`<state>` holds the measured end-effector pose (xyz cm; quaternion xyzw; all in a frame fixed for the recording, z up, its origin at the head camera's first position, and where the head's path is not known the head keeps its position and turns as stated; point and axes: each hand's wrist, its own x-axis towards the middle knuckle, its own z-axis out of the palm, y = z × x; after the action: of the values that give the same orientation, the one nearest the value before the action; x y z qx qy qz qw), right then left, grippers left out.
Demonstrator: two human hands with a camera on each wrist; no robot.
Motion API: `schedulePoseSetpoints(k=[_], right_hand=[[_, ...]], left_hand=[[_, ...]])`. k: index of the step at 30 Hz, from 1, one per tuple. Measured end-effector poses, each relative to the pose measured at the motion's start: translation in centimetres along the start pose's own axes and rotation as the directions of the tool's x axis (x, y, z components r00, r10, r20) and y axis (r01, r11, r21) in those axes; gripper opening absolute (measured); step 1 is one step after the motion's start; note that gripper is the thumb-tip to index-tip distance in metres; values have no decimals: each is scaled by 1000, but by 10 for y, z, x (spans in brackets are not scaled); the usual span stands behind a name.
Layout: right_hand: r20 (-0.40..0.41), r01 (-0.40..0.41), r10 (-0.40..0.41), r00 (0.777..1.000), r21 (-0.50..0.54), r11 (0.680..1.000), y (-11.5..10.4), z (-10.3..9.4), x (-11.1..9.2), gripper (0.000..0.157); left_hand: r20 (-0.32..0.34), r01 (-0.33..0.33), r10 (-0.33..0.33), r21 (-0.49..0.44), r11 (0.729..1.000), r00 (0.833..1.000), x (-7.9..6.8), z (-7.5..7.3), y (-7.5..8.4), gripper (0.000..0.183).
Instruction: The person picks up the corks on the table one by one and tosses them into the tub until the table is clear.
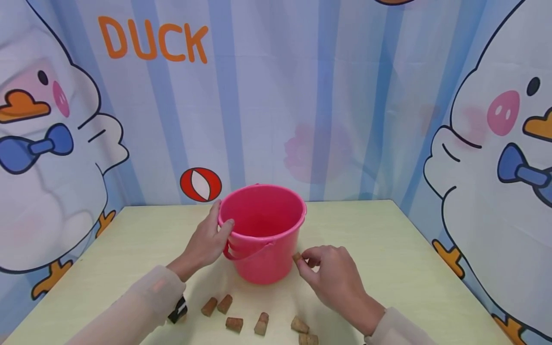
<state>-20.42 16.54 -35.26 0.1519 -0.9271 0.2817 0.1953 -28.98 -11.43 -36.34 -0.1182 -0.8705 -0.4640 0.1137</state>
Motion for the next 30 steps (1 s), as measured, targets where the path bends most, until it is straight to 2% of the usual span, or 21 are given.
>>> schedulePoseSetpoints(k=[9, 18, 30], right_hand=[[-81, 48, -50, 995, -18, 999, -4, -5, 6, 9], [-176, 119, -122, 977, -26, 993, -8, -11, 13, 8], [-198, 145, -146, 969, -22, 989, -17, -15, 24, 11]], left_hand=[[-1, 5, -5, 0, 1000, 1000, 0, -1, 1, 85], [-2, -8, 8, -4, 1000, 1000, 0, -1, 0, 83], [1, -4, 4, 8, 1000, 1000, 0, 0, 0, 85]])
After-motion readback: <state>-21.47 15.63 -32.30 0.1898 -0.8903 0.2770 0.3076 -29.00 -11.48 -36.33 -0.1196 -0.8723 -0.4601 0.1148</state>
